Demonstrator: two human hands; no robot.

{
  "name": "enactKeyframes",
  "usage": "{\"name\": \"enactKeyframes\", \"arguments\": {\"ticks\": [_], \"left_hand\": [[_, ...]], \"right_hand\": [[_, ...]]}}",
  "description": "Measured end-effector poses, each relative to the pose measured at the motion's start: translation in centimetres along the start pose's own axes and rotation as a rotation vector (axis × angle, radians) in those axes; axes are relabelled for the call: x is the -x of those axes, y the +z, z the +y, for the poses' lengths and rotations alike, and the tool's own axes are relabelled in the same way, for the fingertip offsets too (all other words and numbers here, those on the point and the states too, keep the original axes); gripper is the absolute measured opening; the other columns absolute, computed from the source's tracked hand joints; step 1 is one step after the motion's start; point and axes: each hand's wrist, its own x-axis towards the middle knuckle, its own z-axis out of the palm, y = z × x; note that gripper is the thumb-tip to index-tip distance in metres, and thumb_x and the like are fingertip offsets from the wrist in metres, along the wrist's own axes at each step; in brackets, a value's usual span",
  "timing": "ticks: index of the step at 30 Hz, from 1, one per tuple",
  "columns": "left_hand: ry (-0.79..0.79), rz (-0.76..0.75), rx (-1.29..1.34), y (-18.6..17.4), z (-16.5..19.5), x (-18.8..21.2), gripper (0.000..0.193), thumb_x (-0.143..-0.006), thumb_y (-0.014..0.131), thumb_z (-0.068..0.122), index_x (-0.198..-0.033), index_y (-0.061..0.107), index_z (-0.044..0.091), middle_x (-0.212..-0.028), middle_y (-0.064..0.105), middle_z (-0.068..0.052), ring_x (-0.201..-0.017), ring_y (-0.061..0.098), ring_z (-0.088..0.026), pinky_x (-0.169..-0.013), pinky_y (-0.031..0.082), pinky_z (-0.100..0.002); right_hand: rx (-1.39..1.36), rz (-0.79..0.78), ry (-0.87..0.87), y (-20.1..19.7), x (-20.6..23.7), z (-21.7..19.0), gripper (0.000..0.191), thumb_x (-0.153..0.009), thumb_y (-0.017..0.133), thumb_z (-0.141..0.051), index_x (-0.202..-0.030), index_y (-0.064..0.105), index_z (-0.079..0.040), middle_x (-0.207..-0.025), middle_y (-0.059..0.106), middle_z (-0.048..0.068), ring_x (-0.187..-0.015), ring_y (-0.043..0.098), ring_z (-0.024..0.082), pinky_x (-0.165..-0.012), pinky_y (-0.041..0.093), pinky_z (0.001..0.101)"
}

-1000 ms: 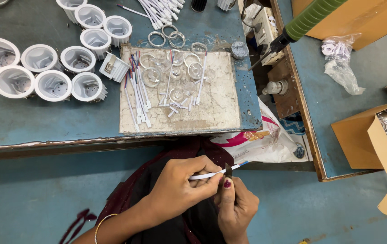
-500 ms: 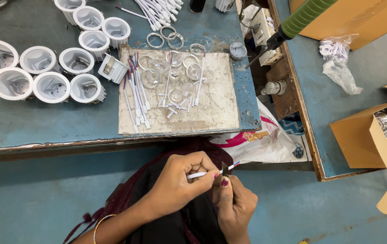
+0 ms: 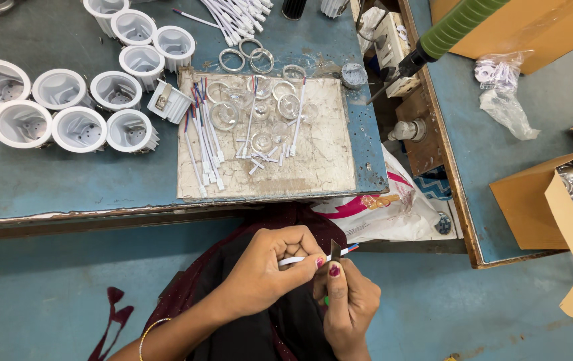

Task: The person strips the insulation from the ends of white wires using a green utility knife, then twists the exposed conductors and places the prepared wires on the work surface. The person repeats this process for several wires throughout the clip.

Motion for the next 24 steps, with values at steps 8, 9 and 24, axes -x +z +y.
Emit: {"name": "enactKeyframes", "arguments": {"ticks": [8, 9, 24], "left_hand": [[0.005, -0.020, -0.081, -0.5, 0.9, 0.0, 0.014, -0.094, 0.068, 0.012, -0.086, 0.066, 0.001, -0.066, 0.066, 0.002, -0.062, 0.053, 0.000, -0.055, 0.042, -0.021], [0.005, -0.031, -0.056, -0.7, 0.8, 0.2, 0.013, -0.094, 0.067, 0.012, -0.087, 0.066, 0.001, -0.067, 0.067, 0.002, -0.063, 0.056, 0.000, -0.056, 0.045, -0.021], [-0.082, 0.350, 0.230, -6.7, -6.6, -1.3, 0.017, -0.100, 0.060, 0.015, -0.098, 0.068, 0.001, -0.071, 0.060, 0.000, -0.058, 0.051, -0.005, -0.047, 0.032, -0.019]], "right_hand": [[-0.078, -0.073, 0.075, 0.0, -0.4, -0.1, 0.038, -0.105, 0.049, -0.017, -0.075, 0.063, 0.002, -0.058, 0.063, 0.004, -0.046, 0.052, 0.008, -0.045, 0.039, 0.0228], [-0.089, -0.086, 0.102, -0.1, -0.5, -0.1, 0.039, -0.105, 0.049, -0.018, -0.075, 0.063, 0.002, -0.057, 0.063, 0.004, -0.046, 0.052, 0.008, -0.045, 0.039, 0.0229], [0.743, 0.099, 0.009, 4.4, -13.7, 11.5, 0.024, -0.107, 0.056, -0.021, -0.109, 0.071, -0.002, -0.073, 0.066, 0.018, -0.069, 0.064, 0.039, -0.065, 0.046, 0.0452]]}}
